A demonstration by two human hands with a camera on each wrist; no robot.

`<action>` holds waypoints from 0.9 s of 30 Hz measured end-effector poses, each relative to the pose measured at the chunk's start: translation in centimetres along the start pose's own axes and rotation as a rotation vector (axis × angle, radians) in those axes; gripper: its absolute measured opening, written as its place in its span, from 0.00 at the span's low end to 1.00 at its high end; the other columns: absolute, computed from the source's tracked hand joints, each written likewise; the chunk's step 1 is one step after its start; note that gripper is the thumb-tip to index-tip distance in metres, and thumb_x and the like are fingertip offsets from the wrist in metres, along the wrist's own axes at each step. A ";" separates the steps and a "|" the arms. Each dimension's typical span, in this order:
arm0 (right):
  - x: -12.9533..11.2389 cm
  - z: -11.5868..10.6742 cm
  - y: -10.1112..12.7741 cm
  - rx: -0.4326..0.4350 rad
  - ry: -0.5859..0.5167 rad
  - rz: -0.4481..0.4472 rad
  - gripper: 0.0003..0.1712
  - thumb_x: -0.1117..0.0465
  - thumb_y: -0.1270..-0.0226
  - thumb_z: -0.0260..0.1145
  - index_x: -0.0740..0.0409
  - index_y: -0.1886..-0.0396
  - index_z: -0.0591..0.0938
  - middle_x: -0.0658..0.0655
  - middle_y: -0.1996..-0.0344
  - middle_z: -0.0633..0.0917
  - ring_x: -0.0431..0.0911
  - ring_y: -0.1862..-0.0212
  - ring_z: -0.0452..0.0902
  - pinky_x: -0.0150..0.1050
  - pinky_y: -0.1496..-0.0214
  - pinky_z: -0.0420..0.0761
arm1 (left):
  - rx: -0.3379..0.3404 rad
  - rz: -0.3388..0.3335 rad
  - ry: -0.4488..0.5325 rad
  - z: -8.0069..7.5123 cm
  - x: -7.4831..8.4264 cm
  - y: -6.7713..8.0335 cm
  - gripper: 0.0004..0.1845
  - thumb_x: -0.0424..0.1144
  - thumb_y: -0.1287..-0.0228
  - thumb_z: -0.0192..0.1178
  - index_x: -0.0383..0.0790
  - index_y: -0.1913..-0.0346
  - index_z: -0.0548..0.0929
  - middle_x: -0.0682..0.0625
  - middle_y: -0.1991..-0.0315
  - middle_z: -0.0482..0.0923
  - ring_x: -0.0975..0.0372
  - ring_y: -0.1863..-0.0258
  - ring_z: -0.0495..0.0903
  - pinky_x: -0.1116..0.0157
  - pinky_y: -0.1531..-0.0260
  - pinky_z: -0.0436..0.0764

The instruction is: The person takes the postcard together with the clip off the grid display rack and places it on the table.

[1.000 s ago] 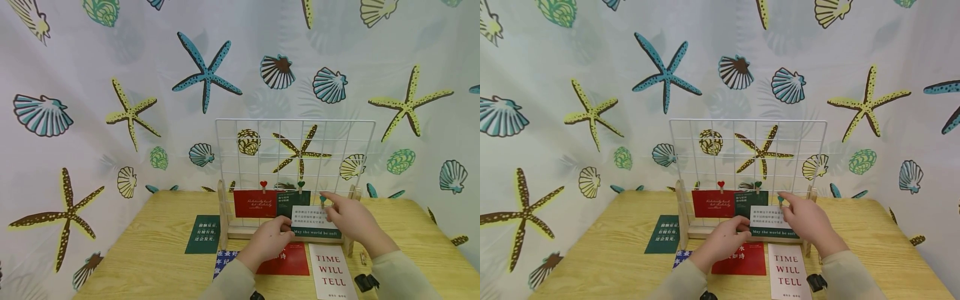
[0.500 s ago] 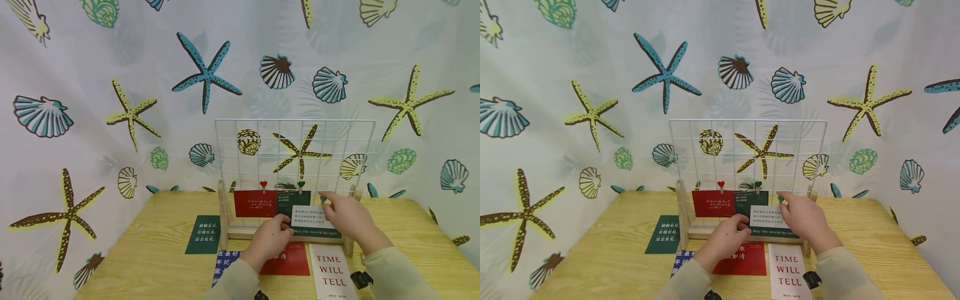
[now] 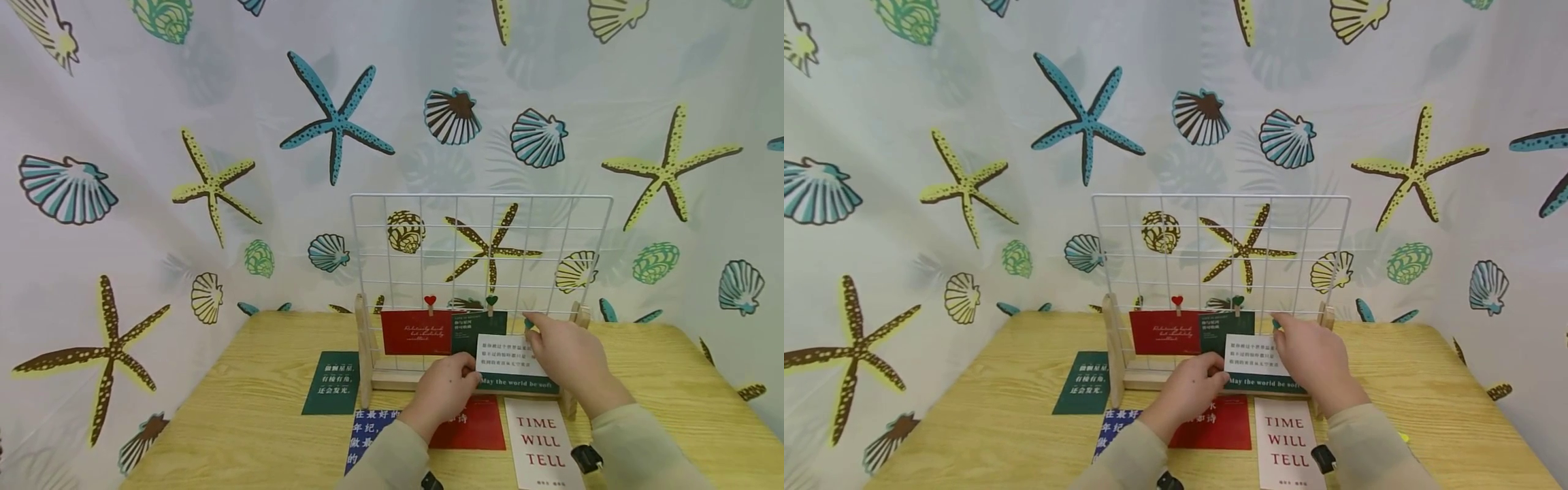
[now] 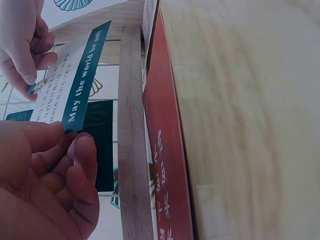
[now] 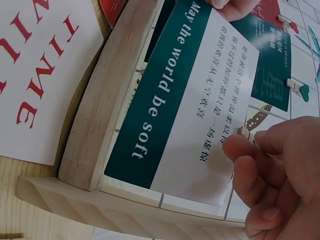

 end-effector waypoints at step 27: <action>0.1 0.4 0.1 0.082 0.001 0.011 0.21 0.53 0.25 0.62 0.52 0.36 0.80 0.50 0.84 0.77 0.45 0.85 0.64 0.40 0.84 0.64 | -0.003 -0.001 0.037 0.2 -0.4 0.2 0.04 0.43 0.29 0.64 0.49 0.62 0.84 0.56 0.74 0.76 0.62 0.72 0.74 0.64 0.69 0.76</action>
Point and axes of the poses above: each hand's wrist, its own y-axis away from the middle knuckle, its own z-axis out of the palm, x = y × z, the point moved 4 cm from there along -y, towards the middle knuckle
